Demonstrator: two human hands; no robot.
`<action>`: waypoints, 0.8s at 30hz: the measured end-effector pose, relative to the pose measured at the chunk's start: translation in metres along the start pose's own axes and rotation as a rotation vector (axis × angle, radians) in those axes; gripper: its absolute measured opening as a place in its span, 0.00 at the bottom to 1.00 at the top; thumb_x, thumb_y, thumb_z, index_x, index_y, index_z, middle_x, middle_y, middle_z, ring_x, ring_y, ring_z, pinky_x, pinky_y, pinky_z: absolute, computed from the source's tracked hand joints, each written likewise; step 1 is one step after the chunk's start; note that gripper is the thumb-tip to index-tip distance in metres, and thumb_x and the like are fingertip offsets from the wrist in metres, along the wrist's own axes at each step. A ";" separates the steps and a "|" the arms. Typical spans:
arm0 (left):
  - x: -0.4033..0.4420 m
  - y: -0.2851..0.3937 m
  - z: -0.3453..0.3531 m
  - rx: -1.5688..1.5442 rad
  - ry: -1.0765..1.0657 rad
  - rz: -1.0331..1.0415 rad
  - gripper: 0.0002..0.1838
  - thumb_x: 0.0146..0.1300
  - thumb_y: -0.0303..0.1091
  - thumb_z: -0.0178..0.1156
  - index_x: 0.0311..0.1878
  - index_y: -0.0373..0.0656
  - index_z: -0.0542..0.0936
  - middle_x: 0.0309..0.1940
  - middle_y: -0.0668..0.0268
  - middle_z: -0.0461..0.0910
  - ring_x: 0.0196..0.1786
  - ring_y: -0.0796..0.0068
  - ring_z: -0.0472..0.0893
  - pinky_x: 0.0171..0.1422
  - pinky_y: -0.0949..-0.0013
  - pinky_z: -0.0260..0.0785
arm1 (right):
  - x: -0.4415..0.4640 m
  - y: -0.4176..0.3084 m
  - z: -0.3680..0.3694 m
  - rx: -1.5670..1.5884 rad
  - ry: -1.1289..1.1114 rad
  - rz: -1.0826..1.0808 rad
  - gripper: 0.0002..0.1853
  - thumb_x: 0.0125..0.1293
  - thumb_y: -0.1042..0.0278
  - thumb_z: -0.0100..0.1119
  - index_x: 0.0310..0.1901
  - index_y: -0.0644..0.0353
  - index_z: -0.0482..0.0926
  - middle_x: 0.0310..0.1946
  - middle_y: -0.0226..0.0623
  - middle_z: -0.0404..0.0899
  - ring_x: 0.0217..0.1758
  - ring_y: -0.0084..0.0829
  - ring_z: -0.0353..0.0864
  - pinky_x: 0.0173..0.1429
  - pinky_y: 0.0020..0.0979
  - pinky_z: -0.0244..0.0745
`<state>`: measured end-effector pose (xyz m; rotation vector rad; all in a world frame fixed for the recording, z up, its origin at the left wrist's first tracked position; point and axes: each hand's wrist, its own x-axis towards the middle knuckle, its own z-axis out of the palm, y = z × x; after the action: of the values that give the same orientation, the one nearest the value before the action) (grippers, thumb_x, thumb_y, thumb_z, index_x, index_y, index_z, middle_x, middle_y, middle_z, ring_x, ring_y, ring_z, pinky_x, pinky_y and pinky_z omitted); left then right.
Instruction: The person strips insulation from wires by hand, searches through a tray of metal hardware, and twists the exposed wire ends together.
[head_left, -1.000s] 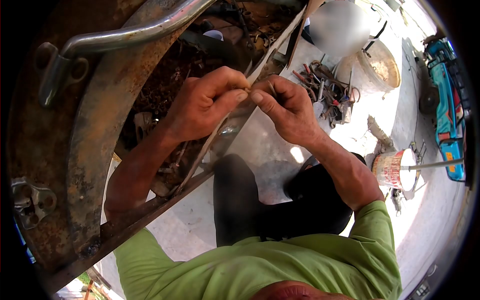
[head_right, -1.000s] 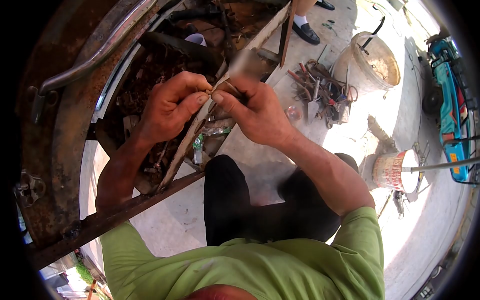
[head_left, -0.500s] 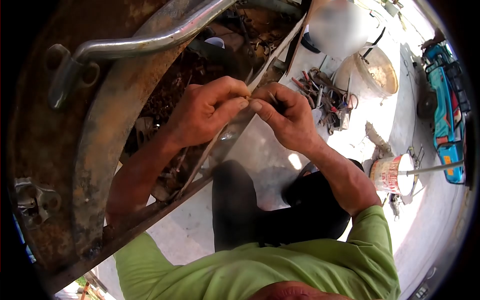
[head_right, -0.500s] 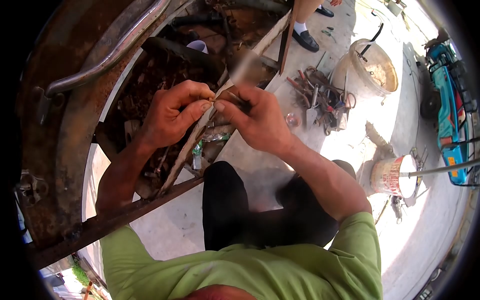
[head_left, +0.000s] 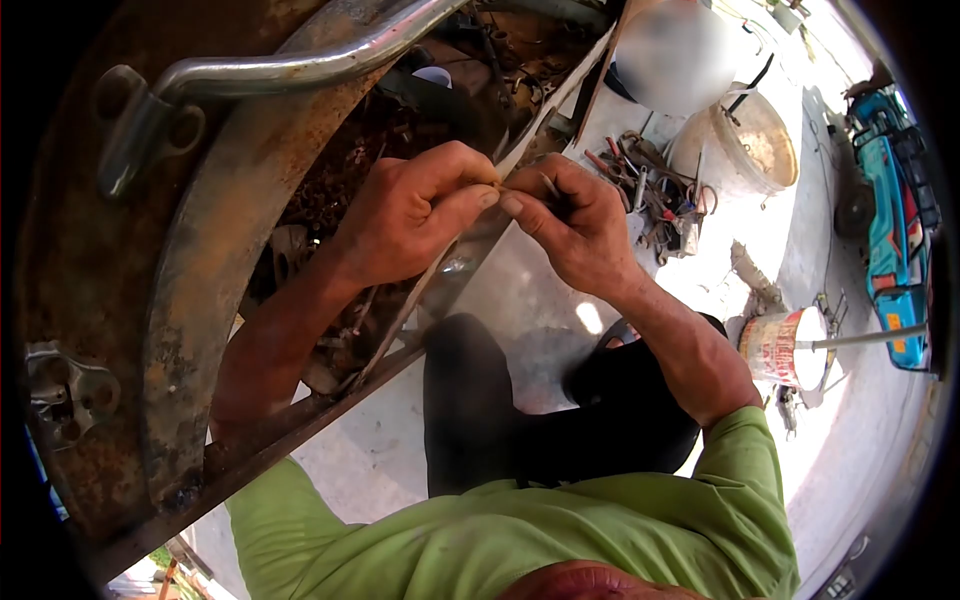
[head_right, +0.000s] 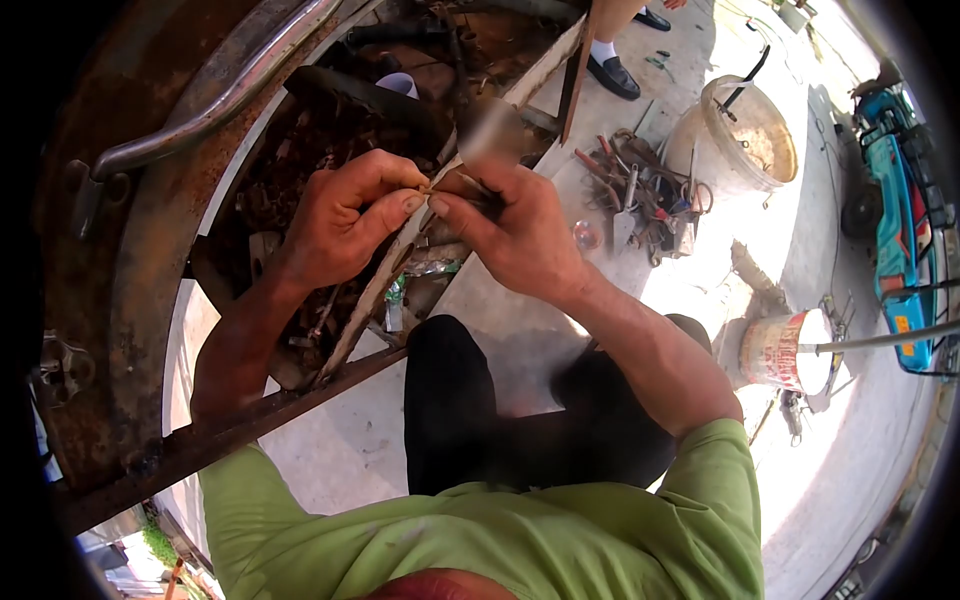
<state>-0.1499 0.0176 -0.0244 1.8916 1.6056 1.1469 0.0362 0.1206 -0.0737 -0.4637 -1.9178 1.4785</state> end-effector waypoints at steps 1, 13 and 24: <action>0.000 -0.002 0.001 0.004 0.007 0.008 0.05 0.69 0.28 0.62 0.45 0.39 0.81 0.23 0.68 0.80 0.25 0.87 0.75 0.28 0.74 0.68 | 0.000 0.000 0.000 -0.003 0.001 0.000 0.09 0.68 0.69 0.68 0.42 0.66 0.82 0.29 0.29 0.77 0.32 0.17 0.72 0.35 0.24 0.70; 0.000 -0.001 -0.003 0.020 -0.063 -0.085 0.08 0.70 0.26 0.62 0.51 0.37 0.82 0.37 0.66 0.85 0.37 0.83 0.79 0.39 0.75 0.72 | -0.001 0.002 0.000 0.003 0.015 -0.011 0.10 0.70 0.66 0.67 0.42 0.66 0.82 0.28 0.29 0.78 0.31 0.16 0.72 0.35 0.24 0.70; -0.001 -0.007 0.000 -0.018 -0.041 0.026 0.09 0.70 0.24 0.62 0.52 0.38 0.82 0.37 0.66 0.85 0.37 0.83 0.82 0.39 0.74 0.74 | -0.001 0.001 -0.003 0.103 -0.091 0.093 0.15 0.75 0.60 0.60 0.43 0.66 0.83 0.30 0.28 0.80 0.34 0.16 0.73 0.38 0.24 0.71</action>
<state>-0.1545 0.0185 -0.0300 1.9180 1.5479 1.1223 0.0387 0.1229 -0.0744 -0.4508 -1.9011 1.6752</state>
